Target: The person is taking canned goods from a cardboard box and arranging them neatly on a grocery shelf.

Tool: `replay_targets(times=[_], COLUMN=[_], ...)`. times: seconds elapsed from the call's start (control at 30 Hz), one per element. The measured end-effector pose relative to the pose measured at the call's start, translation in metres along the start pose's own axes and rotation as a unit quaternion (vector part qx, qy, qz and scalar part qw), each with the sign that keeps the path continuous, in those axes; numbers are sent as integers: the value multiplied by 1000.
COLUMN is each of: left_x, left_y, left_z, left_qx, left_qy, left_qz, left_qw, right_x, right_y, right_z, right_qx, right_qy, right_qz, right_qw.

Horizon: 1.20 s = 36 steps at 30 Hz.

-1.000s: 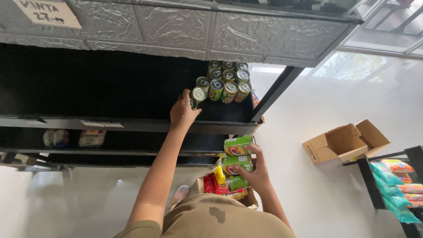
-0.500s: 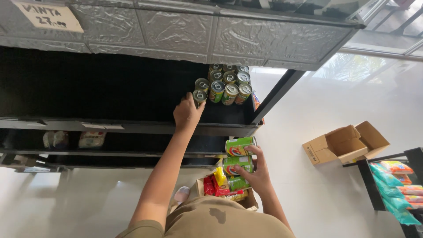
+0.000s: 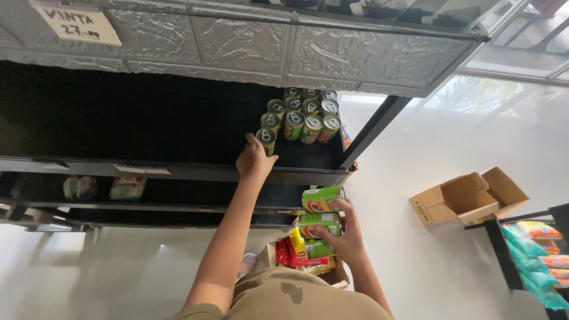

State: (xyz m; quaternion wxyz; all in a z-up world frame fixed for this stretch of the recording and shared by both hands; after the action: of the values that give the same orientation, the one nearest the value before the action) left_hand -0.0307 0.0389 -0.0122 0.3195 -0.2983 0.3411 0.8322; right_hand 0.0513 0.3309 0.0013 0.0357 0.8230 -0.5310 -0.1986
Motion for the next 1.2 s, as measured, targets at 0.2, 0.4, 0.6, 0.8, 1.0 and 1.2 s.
replay_targets(times=[0.2,0.4,0.6,0.8,1.0,1.2], left_x=[87,53,99,94,35,-35], left_y=[21,29,46,61,11,-8], left_z=[-39,-12,-17,-21,-27,5], left_qx=[-32,49,-20,37,161,260], left_qy=[83,-58,-60,-204,-225,-330], left_qz=[-163,-11,-72,-28,47,-57], left_qw=[983,997,995,978,960,906], right_x=[-2,1,9,9,1,17], right_y=[3,5,11,29,84,171], right_z=[-4,-8,-18,-47,-59,-79], right_qx=[-25,-18,-34,-74,-184,-317], right_qy=[-12,-3,-31,-173,-336,-550], right_qz=[-10,-12,-20,-35,-47,-129], right_qw=[1000,1000,999,982,922,761])
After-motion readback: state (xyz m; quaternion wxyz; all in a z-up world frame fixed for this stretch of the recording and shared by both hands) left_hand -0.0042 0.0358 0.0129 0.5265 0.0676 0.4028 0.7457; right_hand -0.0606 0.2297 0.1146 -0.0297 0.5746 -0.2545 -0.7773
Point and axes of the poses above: each hand's wrist, its own y-axis towards the middle knuckle, its own x-axis out of the palm, z = x × y, the point moved 1 cm from there along y, towards the middle knuckle, and after that the axes turned 2 degrees about x, right-handed, at the moved point
